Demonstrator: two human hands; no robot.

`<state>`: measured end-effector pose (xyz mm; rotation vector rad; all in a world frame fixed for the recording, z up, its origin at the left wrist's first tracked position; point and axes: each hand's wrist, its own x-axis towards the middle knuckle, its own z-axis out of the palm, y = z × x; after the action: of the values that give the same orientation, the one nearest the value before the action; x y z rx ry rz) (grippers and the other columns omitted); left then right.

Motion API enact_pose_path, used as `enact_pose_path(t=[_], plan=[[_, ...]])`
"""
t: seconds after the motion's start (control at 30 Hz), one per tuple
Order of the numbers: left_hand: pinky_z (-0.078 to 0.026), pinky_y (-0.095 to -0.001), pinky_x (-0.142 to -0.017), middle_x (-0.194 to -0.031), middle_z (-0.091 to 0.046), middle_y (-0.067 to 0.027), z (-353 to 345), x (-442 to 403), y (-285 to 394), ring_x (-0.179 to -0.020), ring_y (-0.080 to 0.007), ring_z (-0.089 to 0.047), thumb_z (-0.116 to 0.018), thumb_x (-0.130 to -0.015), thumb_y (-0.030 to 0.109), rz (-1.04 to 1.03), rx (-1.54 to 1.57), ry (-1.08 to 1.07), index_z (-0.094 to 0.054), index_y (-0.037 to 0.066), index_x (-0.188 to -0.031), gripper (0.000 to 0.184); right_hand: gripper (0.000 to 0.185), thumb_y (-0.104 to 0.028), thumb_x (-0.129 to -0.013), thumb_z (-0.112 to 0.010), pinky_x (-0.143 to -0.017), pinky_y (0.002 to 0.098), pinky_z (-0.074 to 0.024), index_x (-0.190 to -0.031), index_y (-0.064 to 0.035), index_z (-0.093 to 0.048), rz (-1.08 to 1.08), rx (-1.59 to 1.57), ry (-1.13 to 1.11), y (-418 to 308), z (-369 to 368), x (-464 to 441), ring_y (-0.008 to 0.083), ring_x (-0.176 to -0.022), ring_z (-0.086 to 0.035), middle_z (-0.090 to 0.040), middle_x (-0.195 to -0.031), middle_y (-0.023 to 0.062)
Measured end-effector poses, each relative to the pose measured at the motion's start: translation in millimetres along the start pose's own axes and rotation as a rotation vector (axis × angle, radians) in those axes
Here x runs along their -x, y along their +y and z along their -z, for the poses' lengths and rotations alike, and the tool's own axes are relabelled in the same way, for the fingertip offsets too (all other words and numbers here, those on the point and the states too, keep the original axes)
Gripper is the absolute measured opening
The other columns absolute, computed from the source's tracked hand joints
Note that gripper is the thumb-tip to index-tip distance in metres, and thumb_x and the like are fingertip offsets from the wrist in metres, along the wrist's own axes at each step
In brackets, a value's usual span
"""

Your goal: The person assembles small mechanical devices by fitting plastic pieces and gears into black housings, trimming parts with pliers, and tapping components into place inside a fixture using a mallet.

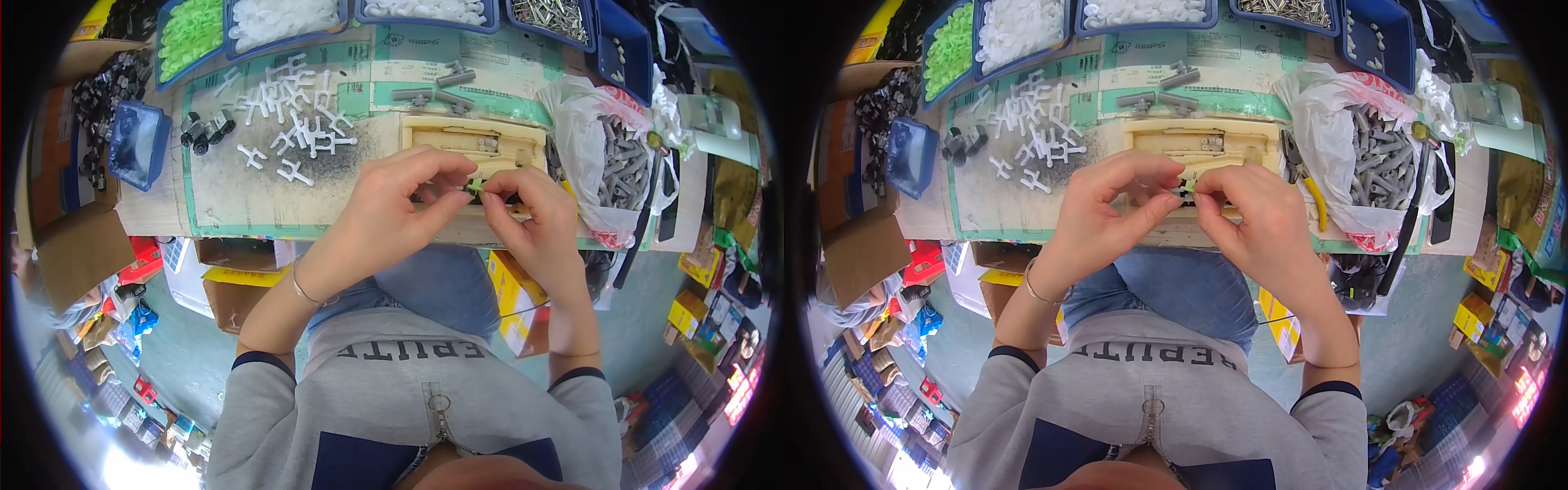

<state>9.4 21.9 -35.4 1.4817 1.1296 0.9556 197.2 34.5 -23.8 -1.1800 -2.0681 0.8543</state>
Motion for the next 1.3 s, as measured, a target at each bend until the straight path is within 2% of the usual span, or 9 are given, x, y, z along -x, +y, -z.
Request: enact_pose_path(t=[0.1,0.17,0.3,0.37,0.47,0.67,1.2,1.3], plan=[[-0.049,-0.0227,-0.063,-0.091,-0.064,-0.0069,-0.2,0.1,0.0,-0.075,-0.0112,-0.062,-0.068,-0.076,0.000,-0.017,0.008,-0.001,-0.062,0.001,-0.104,0.029,0.012,0.000,-0.072,-0.065,-0.055,0.0327,-0.0447,-0.081,-0.0031,-0.058,0.001,-0.004,-0.008,-0.7,0.9,-0.1,0.0231,-0.064,-0.059,-0.060,-0.072,0.0077],[-0.051,-0.0243,-0.062,-0.089,-0.062,-0.0089,0.0,-0.8,3.0,-0.072,-0.0151,-0.063,-0.068,-0.074,0.001,-0.026,0.015,0.000,-0.061,0.001,-0.101,0.028,0.012,0.000,-0.072,-0.065,-0.055,0.0327,-0.0446,-0.081,-0.0030,-0.058,0.002,-0.024,-0.005,-1.9,1.5,0.5,0.0234,-0.064,-0.059,-0.060,-0.072,0.0079],[-0.051,-0.0240,-0.063,-0.090,-0.062,-0.0084,1.5,-1.0,6.4,-0.073,-0.0151,-0.063,-0.070,-0.072,0.001,-0.067,0.025,-0.003,-0.061,0.001,-0.103,0.031,0.012,0.000,-0.073,-0.066,-0.056,0.0327,-0.0442,-0.082,-0.0028,-0.058,0.041,-0.046,0.006,-3.1,3.2,1.6,0.0238,-0.064,-0.058,-0.060,-0.072,0.0080],[-0.050,-0.0227,-0.068,-0.098,-0.060,-0.0065,2.9,0.2,7.1,-0.079,-0.0118,-0.060,-0.071,-0.074,0.000,-0.023,0.088,-0.063,-0.061,0.001,-0.105,0.033,0.013,0.000,-0.073,-0.066,-0.056,0.0326,-0.0440,-0.082,-0.0029,-0.058,0.058,-0.059,0.007,-4.2,4.2,1.8,0.0237,-0.063,-0.058,-0.060,-0.072,0.0079],[-0.050,-0.0235,-0.070,-0.098,-0.060,-0.0061,4.6,0.8,7.9,-0.080,-0.0113,-0.060,-0.072,-0.074,0.001,0.030,0.152,-0.108,-0.061,0.000,-0.105,0.032,0.013,0.000,-0.073,-0.066,-0.055,0.0325,-0.0439,-0.083,-0.0033,-0.058,0.082,-0.078,0.012,-6.4,4.9,1.9,0.0237,-0.063,-0.058,-0.059,-0.072,0.0077],[-0.050,-0.0226,-0.070,-0.097,-0.062,-0.0059,3.4,3.0,12.5,-0.080,-0.0102,-0.060,-0.071,-0.076,0.002,0.080,0.159,-0.094,-0.062,0.000,-0.104,0.030,0.014,0.000,-0.073,-0.066,-0.055,0.0323,-0.0436,-0.083,-0.0039,-0.057,0.098,-0.080,0.007,-8.5,5.6,2.9,0.0237,-0.062,-0.057,-0.059,-0.072,0.0076],[-0.049,-0.0222,-0.070,-0.097,-0.062,-0.0062,5.2,4.6,14.2,-0.077,-0.0099,-0.061,-0.070,-0.075,0.000,0.057,0.143,-0.046,-0.060,0.000,-0.105,0.032,0.012,0.001,-0.072,-0.065,-0.055,0.0324,-0.0435,-0.082,-0.0034,-0.059,0.066,-0.032,0.036,-6.9,6.6,2.5,0.0232,-0.063,-0.058,-0.059,-0.071,0.0076],[-0.047,-0.0212,-0.064,-0.094,-0.062,-0.0056,8.0,5.2,15.6,-0.075,-0.0092,-0.060,-0.071,-0.074,0.001,0.002,0.068,-0.025,-0.061,0.000,-0.103,0.031,0.012,0.001,-0.072,-0.065,-0.055,0.0322,-0.0435,-0.081,-0.0034,-0.059,-0.002,-0.023,0.059,-5.2,6.9,2.6,0.0232,-0.063,-0.058,-0.059,-0.071,0.0075]])
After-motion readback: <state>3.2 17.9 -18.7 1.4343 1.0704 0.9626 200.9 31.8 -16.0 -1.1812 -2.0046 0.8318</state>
